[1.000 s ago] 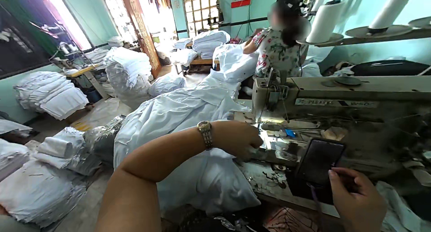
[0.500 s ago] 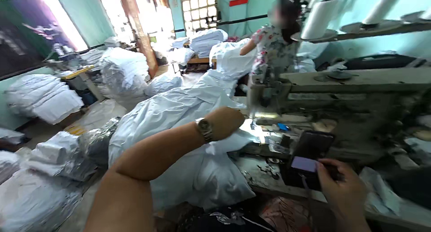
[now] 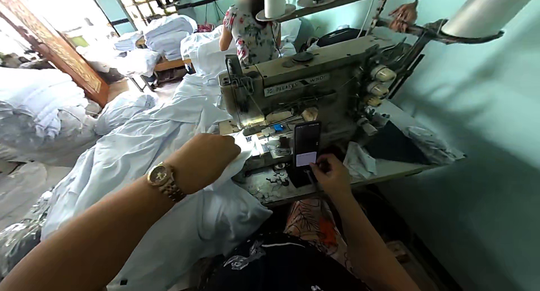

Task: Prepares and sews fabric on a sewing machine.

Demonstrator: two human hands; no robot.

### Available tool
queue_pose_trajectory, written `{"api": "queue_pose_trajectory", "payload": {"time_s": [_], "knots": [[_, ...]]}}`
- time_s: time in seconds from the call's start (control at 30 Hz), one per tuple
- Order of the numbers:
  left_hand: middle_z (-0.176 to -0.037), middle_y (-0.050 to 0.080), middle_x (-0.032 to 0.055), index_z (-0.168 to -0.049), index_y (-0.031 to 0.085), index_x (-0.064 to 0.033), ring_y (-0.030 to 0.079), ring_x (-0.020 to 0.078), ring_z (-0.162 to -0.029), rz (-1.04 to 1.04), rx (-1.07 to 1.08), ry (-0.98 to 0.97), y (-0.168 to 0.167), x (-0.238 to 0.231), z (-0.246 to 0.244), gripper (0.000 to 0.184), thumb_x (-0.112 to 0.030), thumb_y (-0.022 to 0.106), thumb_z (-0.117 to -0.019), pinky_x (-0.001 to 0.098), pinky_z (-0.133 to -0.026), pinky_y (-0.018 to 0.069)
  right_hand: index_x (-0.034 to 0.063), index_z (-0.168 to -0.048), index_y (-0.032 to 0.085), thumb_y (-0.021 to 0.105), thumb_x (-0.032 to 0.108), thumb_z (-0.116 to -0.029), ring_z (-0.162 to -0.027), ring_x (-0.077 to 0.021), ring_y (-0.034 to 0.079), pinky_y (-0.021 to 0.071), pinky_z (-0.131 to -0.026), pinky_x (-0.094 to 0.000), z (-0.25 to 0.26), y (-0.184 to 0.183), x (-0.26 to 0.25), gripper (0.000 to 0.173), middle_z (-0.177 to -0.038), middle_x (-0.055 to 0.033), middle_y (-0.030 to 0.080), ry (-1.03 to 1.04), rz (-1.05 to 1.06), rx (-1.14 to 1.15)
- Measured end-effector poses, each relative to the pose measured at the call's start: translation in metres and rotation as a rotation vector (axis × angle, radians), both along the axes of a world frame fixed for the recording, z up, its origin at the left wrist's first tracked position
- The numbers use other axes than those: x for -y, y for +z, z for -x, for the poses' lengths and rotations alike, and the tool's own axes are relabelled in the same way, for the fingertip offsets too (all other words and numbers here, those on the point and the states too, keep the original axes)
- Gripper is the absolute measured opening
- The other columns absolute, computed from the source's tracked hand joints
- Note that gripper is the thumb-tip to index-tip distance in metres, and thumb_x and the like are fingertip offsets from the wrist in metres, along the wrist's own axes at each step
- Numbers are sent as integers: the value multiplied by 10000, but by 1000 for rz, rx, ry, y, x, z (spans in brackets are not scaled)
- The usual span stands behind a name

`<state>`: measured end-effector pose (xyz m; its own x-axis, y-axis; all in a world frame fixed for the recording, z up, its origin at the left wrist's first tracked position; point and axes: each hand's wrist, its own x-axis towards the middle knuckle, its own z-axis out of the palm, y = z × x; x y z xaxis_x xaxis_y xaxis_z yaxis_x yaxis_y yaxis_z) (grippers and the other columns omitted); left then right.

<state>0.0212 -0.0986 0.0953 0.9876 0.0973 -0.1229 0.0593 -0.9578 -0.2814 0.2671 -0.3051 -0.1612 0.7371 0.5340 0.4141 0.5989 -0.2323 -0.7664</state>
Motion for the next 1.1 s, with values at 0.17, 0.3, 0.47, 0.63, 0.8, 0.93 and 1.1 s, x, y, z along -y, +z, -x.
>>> {"api": "queue_pose_trajectory", "payload": {"time_s": [0.17,0.3,0.47,0.63,0.8,0.93,1.1], "knots": [[-914,656,91,-947,715,-107,668,275,-767,-53,7,49,-4,11,-2,54,-130,736,-904,448,-600,541,-23,-1053,677,711,237,-943,-764,-239,643,564,-713,-410,5,3,-14,285,-932,-171,670,-45,38,3],[-903,632,74,-900,710,-102,655,235,-731,-33,-30,64,-5,15,2,328,-384,598,-1025,415,-605,542,-35,-1008,679,714,244,-945,-741,-262,641,562,-697,-436,5,-1,-22,289,-902,-183,667,-109,25,39],[-977,635,103,-913,723,-94,651,257,-717,-98,-69,184,3,13,2,101,-79,637,-963,418,-577,544,-9,-997,676,682,246,-956,-728,-199,641,567,-675,-377,6,-3,-18,259,-881,-136,668,-82,-40,40],[-872,670,53,-917,737,-135,678,240,-790,90,-21,33,-1,9,0,179,-258,642,-1007,456,-648,541,-4,-1010,693,664,240,-964,-763,-143,651,569,-690,-304,28,19,-28,250,-905,-120,687,85,-154,79],[-845,666,63,-982,683,-100,668,232,-813,302,-104,42,-4,8,-11,234,-270,544,-1061,463,-708,537,64,-1171,733,595,179,-988,-780,-132,634,553,-679,-297,55,56,-76,257,-1076,-115,707,371,-214,185],[-850,657,66,-989,687,-115,676,247,-777,111,27,90,3,8,-7,229,-254,523,-1065,455,-651,549,105,-1220,725,586,117,-959,-865,-158,673,575,-749,-348,49,68,-102,296,-1163,-85,714,409,-201,197],[-854,667,48,-972,695,-130,676,227,-782,80,56,103,14,3,-2,228,-273,541,-1062,444,-657,542,93,-1210,725,600,177,-981,-868,-148,665,564,-775,-355,53,75,-119,275,-1199,-76,709,538,-136,124]]}}
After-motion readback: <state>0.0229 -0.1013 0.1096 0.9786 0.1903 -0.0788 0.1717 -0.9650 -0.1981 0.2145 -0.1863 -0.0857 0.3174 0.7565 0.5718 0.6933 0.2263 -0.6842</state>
